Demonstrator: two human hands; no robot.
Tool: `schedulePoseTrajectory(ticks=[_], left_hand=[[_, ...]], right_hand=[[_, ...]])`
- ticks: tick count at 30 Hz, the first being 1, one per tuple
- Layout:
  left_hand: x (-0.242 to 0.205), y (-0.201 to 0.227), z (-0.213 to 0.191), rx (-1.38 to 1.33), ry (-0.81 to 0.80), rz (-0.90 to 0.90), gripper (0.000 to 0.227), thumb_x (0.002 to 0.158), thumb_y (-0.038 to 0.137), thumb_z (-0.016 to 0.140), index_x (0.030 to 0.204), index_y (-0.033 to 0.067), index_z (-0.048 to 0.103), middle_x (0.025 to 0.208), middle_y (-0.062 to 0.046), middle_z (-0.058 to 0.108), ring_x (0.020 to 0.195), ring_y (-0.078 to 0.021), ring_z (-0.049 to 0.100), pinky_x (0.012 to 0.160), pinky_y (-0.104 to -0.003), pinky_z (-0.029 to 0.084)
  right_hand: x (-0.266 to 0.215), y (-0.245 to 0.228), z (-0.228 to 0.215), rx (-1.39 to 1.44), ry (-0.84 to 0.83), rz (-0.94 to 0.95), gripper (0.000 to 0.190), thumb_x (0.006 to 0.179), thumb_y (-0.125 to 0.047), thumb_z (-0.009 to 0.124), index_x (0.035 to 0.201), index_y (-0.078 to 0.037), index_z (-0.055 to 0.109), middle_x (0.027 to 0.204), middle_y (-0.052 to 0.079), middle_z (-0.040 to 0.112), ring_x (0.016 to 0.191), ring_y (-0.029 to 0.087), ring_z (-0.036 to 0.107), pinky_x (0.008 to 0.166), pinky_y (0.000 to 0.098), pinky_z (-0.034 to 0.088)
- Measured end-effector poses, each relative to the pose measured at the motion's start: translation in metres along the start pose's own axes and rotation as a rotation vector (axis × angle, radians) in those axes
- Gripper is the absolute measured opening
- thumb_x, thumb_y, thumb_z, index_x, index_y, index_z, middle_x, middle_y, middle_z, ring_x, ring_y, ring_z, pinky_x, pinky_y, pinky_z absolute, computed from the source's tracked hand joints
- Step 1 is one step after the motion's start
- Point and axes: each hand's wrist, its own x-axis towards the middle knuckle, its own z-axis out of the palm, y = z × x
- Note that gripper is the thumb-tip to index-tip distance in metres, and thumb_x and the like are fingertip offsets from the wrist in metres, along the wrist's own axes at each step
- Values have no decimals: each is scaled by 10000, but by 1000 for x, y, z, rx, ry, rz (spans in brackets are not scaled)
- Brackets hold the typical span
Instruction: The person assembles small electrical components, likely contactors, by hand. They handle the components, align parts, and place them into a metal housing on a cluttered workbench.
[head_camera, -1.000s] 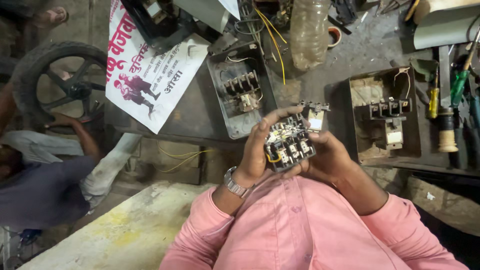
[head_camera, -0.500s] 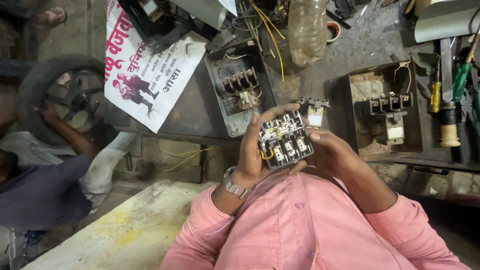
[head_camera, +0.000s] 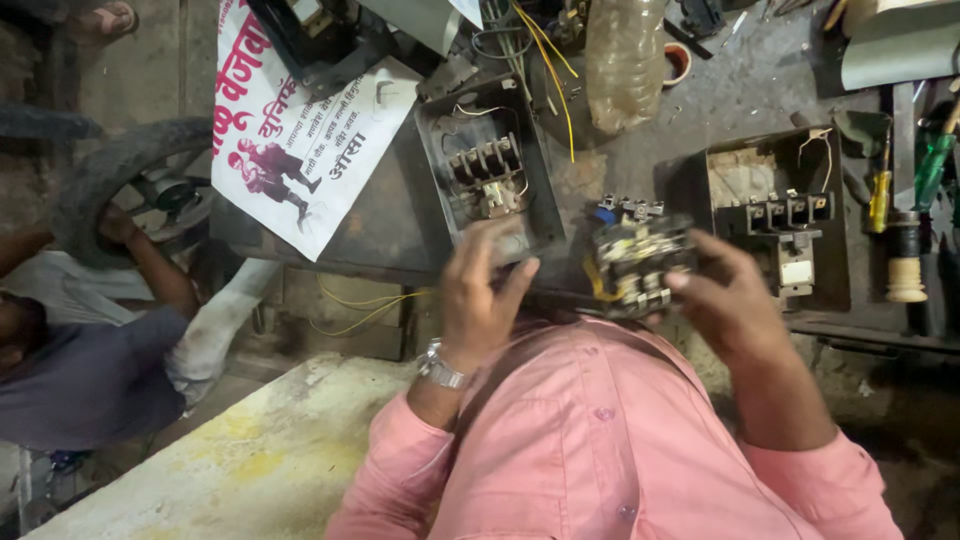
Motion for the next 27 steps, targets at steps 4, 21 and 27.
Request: schedulePoseTrajectory(ticks=[4,21,27], left_hand=[[-16,-38,-15,528,-190,-148,352,901,361,770,1086,70,697,1082,-92,705,738,-346,687,613,-441,537],[7,46,-92,472,-408,269,317,902,342,781,758,95,646,692,-44,626,521,-225,612,487,-354,462],[36,60,-91,422,-448,234,321,896,348,793,736,109,650,679,-34,615,524,-225,601,498,-366,457]], right_hand=[[-10,-9,-14,106,84,-86,373,971,-27,637,1327,67,579,1064,171,702,825,238,714,768,421,636],[-5,-17,-12,121,201,-219,325,1015,31,589,1333,86,551,1124,170,686,914,231,705,815,413,625],[-2,-12,-21,149,220,-208,329,1027,32,580,1348,84,533,1174,187,691,895,233,710,847,417,626]])
